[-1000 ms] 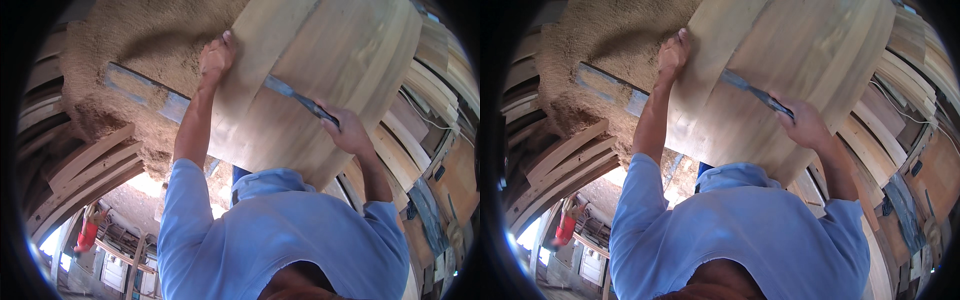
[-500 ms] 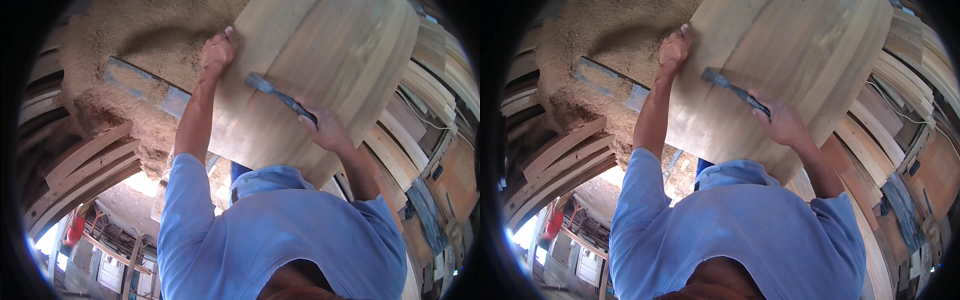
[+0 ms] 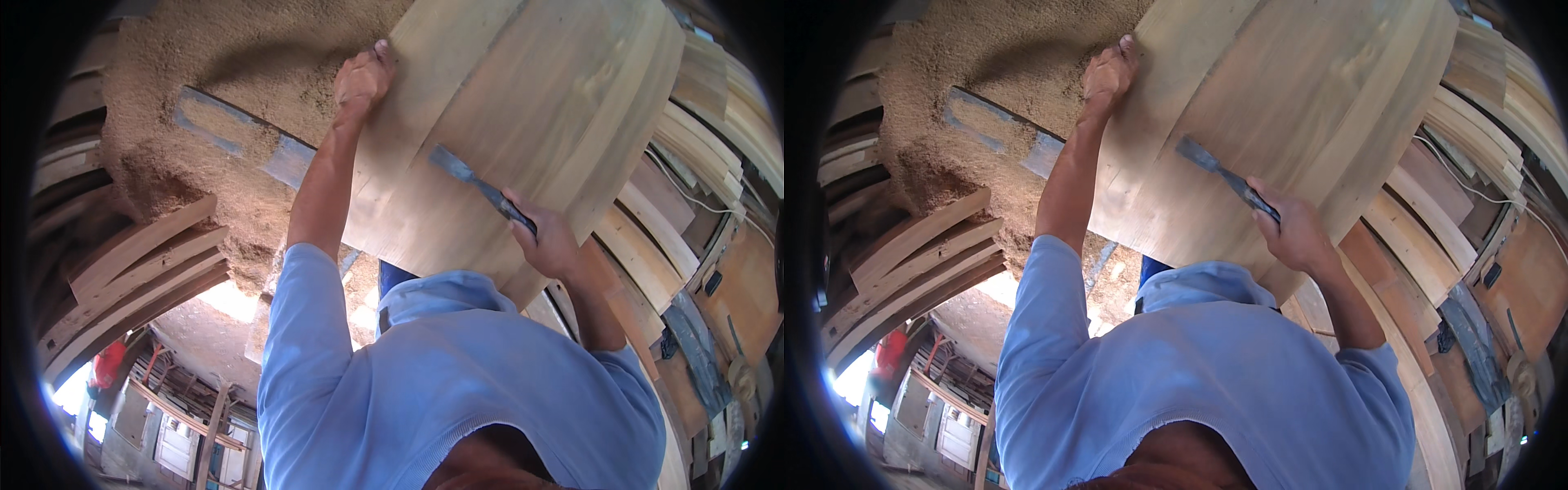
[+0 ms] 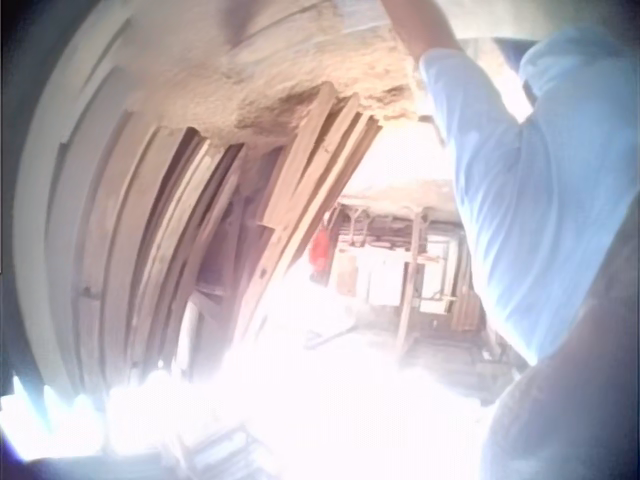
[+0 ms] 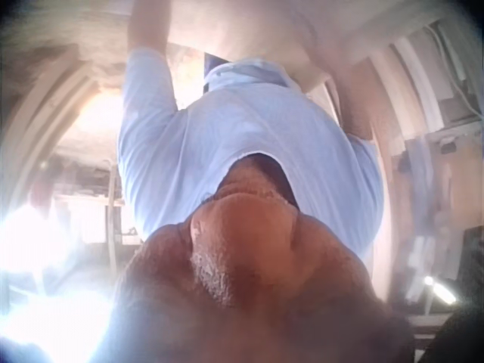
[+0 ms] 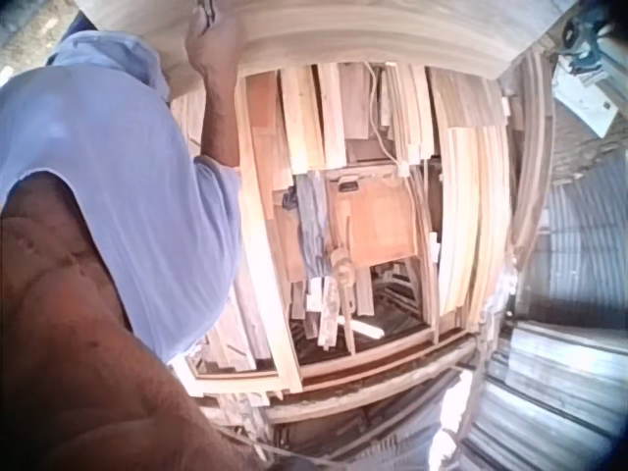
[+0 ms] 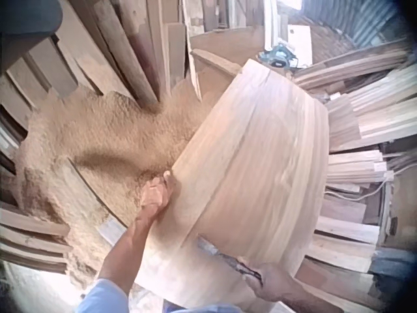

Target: The person chisels a groove into a wooden panel using a chisel and a mallet. The person repeatedly strikes the chisel with the mallet to carve the wood, following a pre-marked line on the panel, and wipes the dust away by hand.

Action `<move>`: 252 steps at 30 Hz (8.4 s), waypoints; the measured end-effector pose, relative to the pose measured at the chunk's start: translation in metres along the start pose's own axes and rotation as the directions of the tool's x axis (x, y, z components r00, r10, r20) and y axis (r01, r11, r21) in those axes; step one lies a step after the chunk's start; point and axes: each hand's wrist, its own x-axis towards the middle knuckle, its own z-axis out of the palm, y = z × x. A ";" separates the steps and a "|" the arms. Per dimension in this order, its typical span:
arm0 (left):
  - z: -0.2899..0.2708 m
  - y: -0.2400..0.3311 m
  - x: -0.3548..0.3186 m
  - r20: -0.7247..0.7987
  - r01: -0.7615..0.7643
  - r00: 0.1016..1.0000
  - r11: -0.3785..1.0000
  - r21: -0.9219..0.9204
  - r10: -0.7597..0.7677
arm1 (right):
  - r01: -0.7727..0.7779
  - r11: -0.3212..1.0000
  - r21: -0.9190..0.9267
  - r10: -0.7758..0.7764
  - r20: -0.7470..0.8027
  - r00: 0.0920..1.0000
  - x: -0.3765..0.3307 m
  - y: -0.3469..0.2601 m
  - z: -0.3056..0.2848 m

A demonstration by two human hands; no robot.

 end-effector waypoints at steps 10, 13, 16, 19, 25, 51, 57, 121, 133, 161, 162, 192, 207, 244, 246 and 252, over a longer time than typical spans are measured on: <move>0.004 -0.006 0.003 -0.053 -0.017 0.998 1.000 -0.020 0.015 | 0.050 0.993 -0.103 -0.050 0.003 0.999 -0.003 0.003 0.018; 0.006 -0.003 -0.001 -0.042 -0.019 0.999 0.999 -0.033 0.018 | -0.076 0.985 -0.154 0.086 0.056 0.995 0.004 -0.026 0.029; 0.003 0.003 0.010 -0.051 -0.034 0.998 0.999 -0.024 0.032 | -0.045 0.995 -0.092 0.050 0.047 0.998 0.014 -0.021 0.033; 0.006 -0.009 0.000 -0.010 0.006 1.000 1.000 -0.015 -0.006 | -0.134 0.986 -0.098 0.143 0.095 0.985 -0.012 -0.020 0.028; -0.008 0.008 0.001 0.007 -0.001 1.000 0.999 -0.032 0.001 | -0.058 0.989 -0.135 0.060 0.013 0.998 0.006 -0.006 0.023; 0.032 -0.063 -0.155 0.041 -0.505 0.853 0.804 0.314 0.520 | -0.226 0.738 0.636 0.376 -0.108 0.920 -0.056 0.024 0.010; 0.006 -0.020 -0.096 0.059 -0.404 0.912 0.864 0.302 0.405 | 0.079 0.539 0.838 0.184 -0.209 0.961 -0.033 0.011 0.028; -0.032 0.114 -0.064 -0.265 -0.624 0.552 0.181 -0.760 0.791 | 0.088 0.980 -0.180 -0.191 -0.710 0.677 0.175 0.013 0.116; -0.022 0.083 -0.075 -0.119 -0.466 0.603 0.228 -0.855 0.789 | 0.047 0.963 -0.266 -0.201 -0.590 0.782 0.139 0.009 0.133; -0.028 0.085 -0.072 -0.013 -0.301 0.645 0.239 -0.923 0.764 | 0.034 0.961 -0.275 -0.158 -0.441 0.884 0.131 0.001 0.114; -0.023 0.089 -0.065 -0.091 -0.415 0.598 0.211 -0.885 0.796 | 0.000 0.973 -0.231 -0.099 -0.417 0.903 0.130 -0.001 0.111; -0.021 0.149 -0.008 -0.067 -0.285 0.657 0.166 -0.944 0.751 | -0.005 0.947 -0.322 -0.152 -0.460 0.875 0.181 0.023 0.049; -0.019 0.152 -0.006 -0.121 -0.396 0.603 0.165 -0.903 0.789 | 0.004 0.946 -0.323 -0.159 -0.455 0.876 0.183 0.032 0.055; -0.053 0.229 -0.006 -0.136 -0.526 0.657 0.322 -0.787 0.741 | -0.062 0.960 -0.273 -0.108 -0.568 0.816 0.249 0.054 -0.034; -0.036 0.196 -0.026 -0.267 -0.675 0.465 0.143 -0.724 0.844 | 0.113 0.992 -0.058 -0.124 -0.635 0.763 0.212 0.061 -0.007; 0.012 0.050 -0.051 0.288 -0.834 0.552 0.526 0.169 0.782 | -0.017 0.912 0.409 0.241 -0.503 0.830 0.123 0.050 -0.003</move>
